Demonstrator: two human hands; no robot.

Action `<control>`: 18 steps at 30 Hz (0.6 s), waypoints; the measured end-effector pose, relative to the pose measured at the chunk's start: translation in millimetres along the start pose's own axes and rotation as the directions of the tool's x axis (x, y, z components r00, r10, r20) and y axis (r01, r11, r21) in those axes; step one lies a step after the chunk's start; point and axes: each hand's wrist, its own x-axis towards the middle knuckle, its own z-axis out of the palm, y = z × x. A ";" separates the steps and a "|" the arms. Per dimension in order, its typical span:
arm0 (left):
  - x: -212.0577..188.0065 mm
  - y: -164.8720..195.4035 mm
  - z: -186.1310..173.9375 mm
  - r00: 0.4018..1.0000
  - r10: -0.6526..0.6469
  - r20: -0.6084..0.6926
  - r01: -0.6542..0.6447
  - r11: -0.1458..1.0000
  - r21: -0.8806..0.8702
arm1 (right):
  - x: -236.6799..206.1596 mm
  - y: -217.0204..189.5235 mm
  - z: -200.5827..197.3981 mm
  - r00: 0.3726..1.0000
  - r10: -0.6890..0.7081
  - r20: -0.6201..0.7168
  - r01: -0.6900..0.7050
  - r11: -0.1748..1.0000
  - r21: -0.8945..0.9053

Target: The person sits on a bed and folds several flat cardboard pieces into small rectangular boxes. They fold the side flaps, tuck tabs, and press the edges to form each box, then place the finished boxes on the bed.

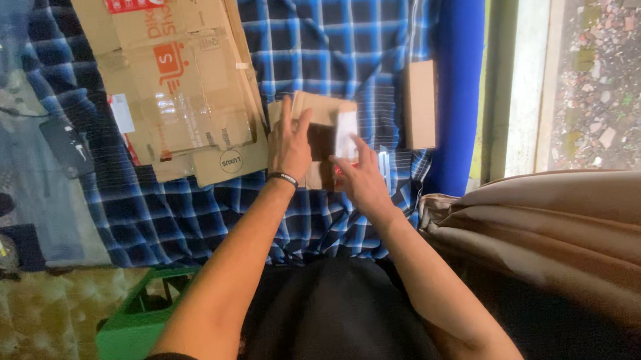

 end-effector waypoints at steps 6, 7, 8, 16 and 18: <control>9.1 -2.3 3.2 0.990 -0.080 0.115 0.092 0.991 -0.101 | 10.6 4.2 1.5 0.994 -0.034 0.108 0.047 0.991 -0.123; 10.6 -3.1 2.9 0.990 -0.082 0.115 0.095 0.989 -0.111 | 12.2 5.0 2.0 0.991 -0.037 0.126 0.051 0.992 -0.112; 11.8 -3.7 2.7 0.990 -0.084 0.114 0.097 0.988 -0.121 | 13.3 5.6 2.4 0.989 -0.040 0.143 0.055 0.993 -0.101; 9.1 -10.7 -1.5 0.988 -0.066 0.142 0.087 0.986 -0.144 | 28.5 -4.8 12.6 0.994 0.089 0.064 -0.082 0.991 -0.102; 8.6 -13.0 -1.5 0.978 -0.063 0.198 0.070 0.997 -0.030 | 36.0 -9.2 14.6 0.998 0.064 0.006 -0.063 0.991 -0.119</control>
